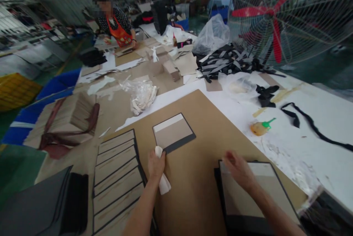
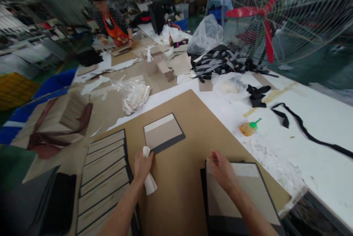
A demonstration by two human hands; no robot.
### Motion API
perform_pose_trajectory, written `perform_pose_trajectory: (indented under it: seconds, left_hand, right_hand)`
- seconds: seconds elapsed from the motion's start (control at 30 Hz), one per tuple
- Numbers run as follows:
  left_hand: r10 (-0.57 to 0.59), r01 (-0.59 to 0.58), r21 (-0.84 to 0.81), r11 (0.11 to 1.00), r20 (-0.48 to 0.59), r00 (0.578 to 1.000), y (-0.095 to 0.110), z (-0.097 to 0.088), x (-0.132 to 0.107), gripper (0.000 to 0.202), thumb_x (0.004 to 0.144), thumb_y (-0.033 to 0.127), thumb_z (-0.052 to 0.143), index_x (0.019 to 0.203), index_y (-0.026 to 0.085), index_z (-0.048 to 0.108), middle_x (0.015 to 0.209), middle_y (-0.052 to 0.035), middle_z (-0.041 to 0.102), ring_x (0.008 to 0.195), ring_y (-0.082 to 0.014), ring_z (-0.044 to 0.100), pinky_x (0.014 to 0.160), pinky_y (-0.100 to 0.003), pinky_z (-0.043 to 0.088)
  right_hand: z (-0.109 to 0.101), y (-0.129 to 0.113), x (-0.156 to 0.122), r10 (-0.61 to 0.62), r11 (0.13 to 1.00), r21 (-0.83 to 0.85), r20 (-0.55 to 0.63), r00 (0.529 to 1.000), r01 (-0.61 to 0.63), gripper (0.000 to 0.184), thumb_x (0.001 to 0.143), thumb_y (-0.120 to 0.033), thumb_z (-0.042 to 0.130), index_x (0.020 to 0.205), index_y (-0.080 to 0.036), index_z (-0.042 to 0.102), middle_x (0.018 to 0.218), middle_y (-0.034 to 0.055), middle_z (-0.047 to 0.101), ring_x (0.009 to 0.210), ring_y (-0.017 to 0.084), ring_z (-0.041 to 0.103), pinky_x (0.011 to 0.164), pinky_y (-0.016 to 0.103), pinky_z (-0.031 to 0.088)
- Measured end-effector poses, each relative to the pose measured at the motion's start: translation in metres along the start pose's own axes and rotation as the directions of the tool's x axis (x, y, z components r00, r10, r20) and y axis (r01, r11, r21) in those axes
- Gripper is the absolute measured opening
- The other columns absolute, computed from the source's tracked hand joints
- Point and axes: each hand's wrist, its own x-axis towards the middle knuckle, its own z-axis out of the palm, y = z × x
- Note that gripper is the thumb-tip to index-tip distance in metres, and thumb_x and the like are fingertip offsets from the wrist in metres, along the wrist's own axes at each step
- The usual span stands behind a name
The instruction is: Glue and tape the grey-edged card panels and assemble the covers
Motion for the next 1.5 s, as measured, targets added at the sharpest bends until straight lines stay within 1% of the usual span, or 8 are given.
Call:
perform_pose_trajectory:
  seconds: [0.27,0.4,0.67,0.8,0.93,1.13,1.3,1.5]
  left_hand:
    - [-0.046,0.046,-0.032,0.998,0.004,0.999,0.001,0.003,-0.004,0.045,0.088,0.039,0.056,0.122,0.011,0.052,0.122,-0.0176,0.055,0.11,-0.0297,0.06,0.083,-0.038,0.05]
    - [-0.053,0.054,-0.066,0.996,0.009,0.999,-0.001,0.004,-0.004,0.044,0.087,0.039,0.057,0.122,0.012,0.052,0.121,-0.0164,0.056,0.114,-0.0298,0.057,0.088,-0.039,0.049]
    - [-0.075,0.066,-0.156,0.985,-0.052,0.996,-0.001,0.002,0.0,0.048,0.081,0.041,0.064,0.117,0.01,0.057,0.115,-0.017,0.061,0.11,-0.0311,0.059,0.09,-0.04,0.048]
    - [-0.12,0.103,-0.217,0.971,-0.067,0.991,0.0,-0.005,-0.011,0.05,0.078,0.052,0.063,0.106,0.011,0.062,0.101,-0.0138,0.066,0.096,-0.029,0.063,0.084,-0.039,0.049]
    - [-0.128,0.114,-0.358,0.927,-0.017,0.992,0.008,-0.012,-0.04,0.039,0.082,0.054,0.056,0.092,0.018,0.066,0.08,-0.0033,0.067,0.076,-0.0209,0.063,0.073,-0.031,0.047]
    - [-0.002,0.131,-0.551,0.824,0.229,0.974,0.051,-0.017,-0.095,0.036,0.075,0.053,0.063,0.081,0.017,0.067,0.063,0.0016,0.061,0.061,-0.0166,0.055,0.061,-0.028,0.041]
    - [0.242,0.031,-0.564,0.826,0.403,0.883,0.091,-0.014,-0.133,0.039,0.077,0.054,0.059,0.082,0.017,0.067,0.062,-0.0002,0.061,0.061,-0.018,0.057,0.059,-0.028,0.041]
    - [0.35,-0.088,-0.44,0.894,0.563,0.749,0.094,-0.006,-0.157,0.035,0.083,0.047,0.049,0.091,0.019,0.068,0.086,-0.0115,0.073,0.088,-0.0296,0.068,0.078,-0.035,0.048]
  right_hand:
    - [0.123,-0.092,0.125,0.036,0.997,-0.074,0.032,0.999,-0.033,0.04,0.08,-0.026,0.058,0.116,-0.01,0.058,0.126,0.0225,0.058,0.125,0.032,0.049,0.107,0.044,0.031]
    - [0.13,-0.098,0.146,0.149,0.988,-0.039,0.028,0.988,-0.148,0.034,0.072,-0.028,0.066,0.101,-0.008,0.063,0.114,0.0253,0.062,0.117,0.038,0.051,0.101,0.048,0.033]
    - [0.112,-0.124,0.143,0.109,0.876,0.451,0.157,0.982,-0.169,0.032,0.064,-0.048,0.07,0.068,-0.019,0.056,0.063,-0.0007,0.061,0.064,0.016,0.056,0.061,0.029,0.044]
    - [0.054,-0.123,0.104,0.119,0.756,0.642,0.055,0.991,-0.126,0.042,0.061,-0.056,0.072,0.067,-0.021,0.051,0.062,-0.004,0.059,0.06,0.013,0.053,0.058,0.027,0.043]
    - [-0.065,-0.101,0.031,0.154,0.634,0.773,-0.136,0.979,0.008,0.035,0.061,-0.041,0.082,0.071,-0.022,0.054,0.07,-0.0054,0.064,0.062,0.013,0.057,0.06,0.027,0.048]
    - [-0.187,-0.096,-0.111,0.061,0.992,0.125,-0.625,0.778,0.023,0.018,0.071,-0.033,0.08,0.082,-0.027,0.067,0.075,-0.0015,0.065,0.061,0.014,0.056,0.053,0.028,0.042]
    - [-0.134,-0.08,-0.15,-0.428,0.818,-0.554,-0.402,0.809,0.158,0.003,0.084,-0.023,0.065,0.086,-0.023,0.067,0.091,0.0043,0.066,0.084,0.019,0.061,0.077,0.033,0.048]
    - [-0.019,-0.066,-0.155,-0.007,0.865,-0.5,-0.104,0.995,-0.046,0.025,0.078,-0.019,0.063,0.102,-0.023,0.067,0.111,0.0117,0.06,0.101,0.03,0.055,0.087,0.044,0.048]
